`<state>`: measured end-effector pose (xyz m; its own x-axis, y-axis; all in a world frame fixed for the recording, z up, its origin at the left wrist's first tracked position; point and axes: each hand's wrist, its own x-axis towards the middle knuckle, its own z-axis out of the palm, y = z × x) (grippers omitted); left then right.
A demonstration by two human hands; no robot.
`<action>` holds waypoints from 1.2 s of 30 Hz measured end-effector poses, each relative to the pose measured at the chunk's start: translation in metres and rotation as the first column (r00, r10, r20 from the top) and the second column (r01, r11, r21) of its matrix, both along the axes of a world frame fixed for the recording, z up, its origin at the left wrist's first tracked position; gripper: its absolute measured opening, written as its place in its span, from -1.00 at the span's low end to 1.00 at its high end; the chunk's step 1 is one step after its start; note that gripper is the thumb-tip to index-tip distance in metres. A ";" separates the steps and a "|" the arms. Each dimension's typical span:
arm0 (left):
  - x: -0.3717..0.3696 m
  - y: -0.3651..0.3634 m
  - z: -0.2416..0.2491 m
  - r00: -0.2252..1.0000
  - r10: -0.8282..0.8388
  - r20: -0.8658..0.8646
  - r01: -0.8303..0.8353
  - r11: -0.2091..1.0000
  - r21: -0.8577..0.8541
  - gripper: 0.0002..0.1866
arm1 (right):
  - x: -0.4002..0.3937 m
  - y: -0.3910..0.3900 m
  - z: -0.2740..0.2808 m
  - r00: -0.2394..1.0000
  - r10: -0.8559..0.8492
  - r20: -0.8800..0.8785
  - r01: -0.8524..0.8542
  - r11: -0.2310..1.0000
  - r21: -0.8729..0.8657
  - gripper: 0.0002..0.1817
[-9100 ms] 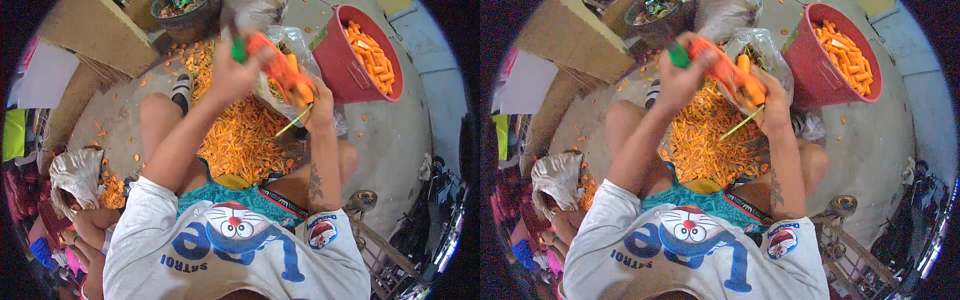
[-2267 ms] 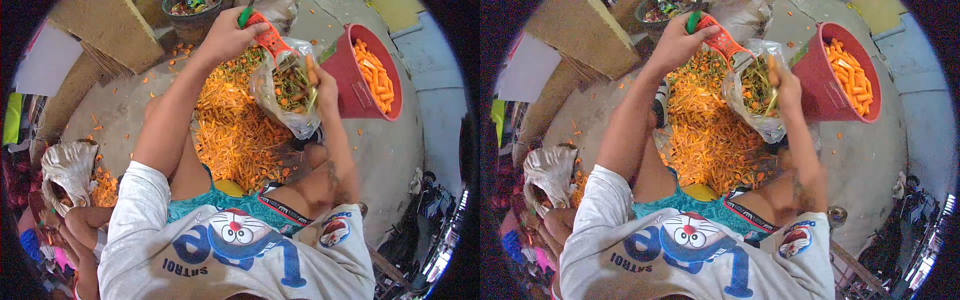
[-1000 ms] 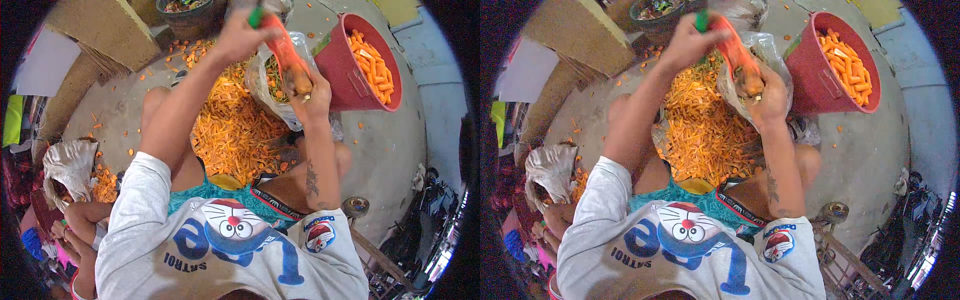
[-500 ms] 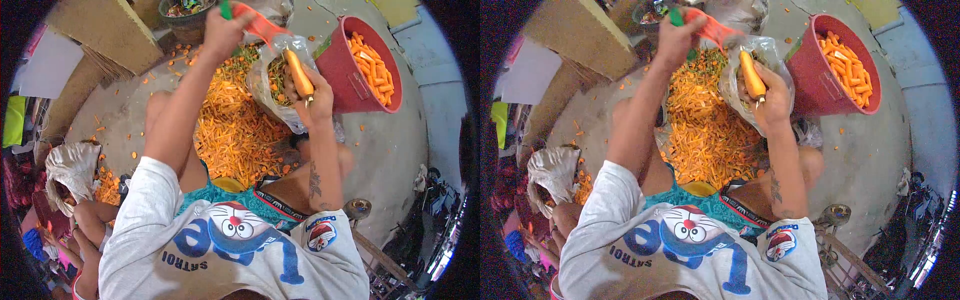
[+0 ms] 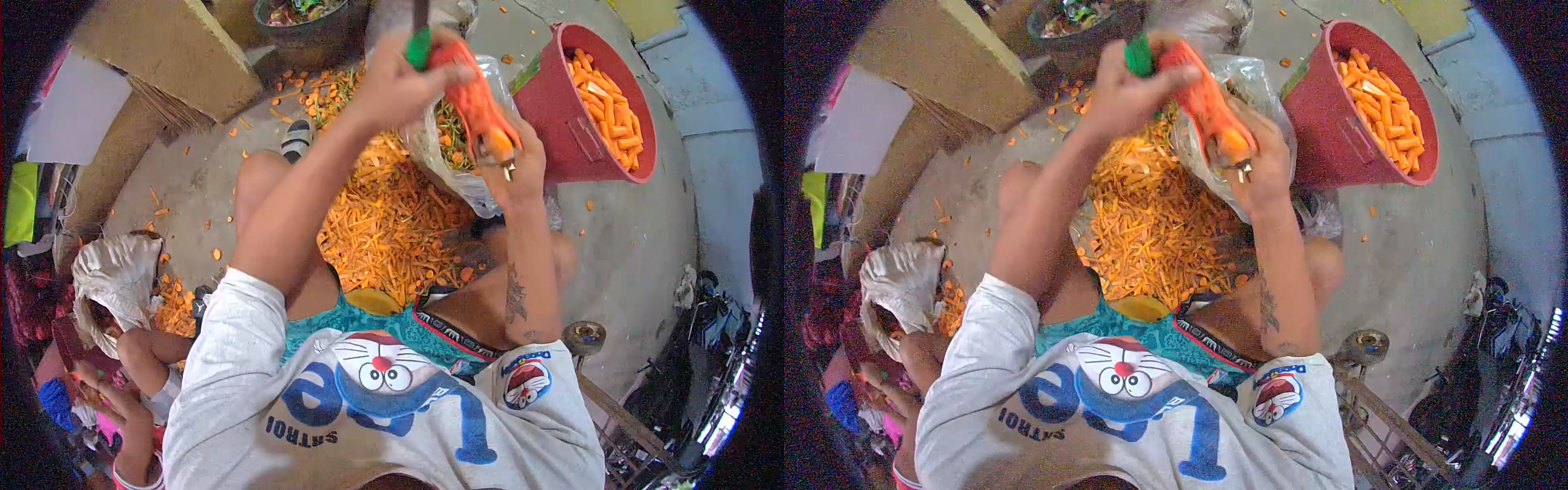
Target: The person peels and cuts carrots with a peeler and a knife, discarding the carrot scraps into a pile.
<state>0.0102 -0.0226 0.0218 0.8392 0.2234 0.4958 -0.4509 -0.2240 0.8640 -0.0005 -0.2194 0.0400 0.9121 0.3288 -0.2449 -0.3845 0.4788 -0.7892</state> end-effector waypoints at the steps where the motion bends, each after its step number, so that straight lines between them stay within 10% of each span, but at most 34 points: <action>1: 0.005 0.007 -0.005 0.998 0.028 -0.050 -0.028 1.000 0.002 -0.87 | -0.001 -0.006 -0.005 1.000 0.001 -0.015 -0.002 1.000 -0.006 -0.55; 3: 0.020 0.034 -0.006 0.995 0.065 -0.079 -0.082 0.968 -0.238 -0.84 | 0.009 -0.017 -0.012 0.945 0.305 0.120 -0.310 0.951 0.021 -0.58; 11: 0.001 0.002 -0.009 0.997 -0.072 0.007 0.072 0.997 0.022 -0.85 | 0.002 -0.014 -0.017 1.000 -0.019 -0.021 0.019 1.000 -0.003 -0.58; 13: 0.024 0.042 -0.026 0.988 0.110 -0.105 -0.123 0.985 -0.122 -0.87 | 0.012 -0.031 -0.027 0.925 0.370 0.084 -0.379 0.910 0.169 -0.63; 16: 0.012 0.027 -0.009 0.973 0.184 -0.138 -0.217 0.935 -0.282 -0.86 | 0.011 -0.028 -0.023 0.956 0.288 0.048 -0.292 0.942 0.166 -0.65; 21: -0.012 -0.017 -0.002 0.989 -0.069 0.128 0.069 0.998 0.000 -0.84 | -0.004 -0.015 -0.012 0.994 -0.056 -0.099 0.058 0.998 0.018 -0.66; 26: 0.012 0.026 -0.009 0.990 0.127 -0.055 -0.138 0.936 -0.325 -0.81 | 0.028 -0.042 -0.047 0.848 0.511 0.139 -0.517 0.744 0.422 -0.56; 30: -0.013 -0.020 0.001 0.996 0.040 0.083 -0.034 0.997 -0.073 -0.79 | -0.006 -0.003 -0.002 0.995 -0.098 -0.001 0.098 0.992 -0.075 -0.59; 33: 0.010 0.009 -0.023 0.997 0.007 0.078 -0.004 0.999 -0.044 -0.77 | 0.007 -0.029 -0.031 0.968 0.225 0.109 -0.231 0.972 0.045 -0.55; 36: 0.016 0.026 -0.011 0.991 0.130 -0.023 -0.129 0.917 -0.378 -0.79 | 0.007 -0.028 -0.022 0.952 0.290 0.100 -0.297 0.952 0.071 -0.56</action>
<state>0.0259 0.0034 0.0107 0.7889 0.5011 0.3556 -0.4426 0.0620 0.8946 0.0069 -0.2473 0.0183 0.7885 0.6014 -0.1288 -0.4499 0.4213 -0.7875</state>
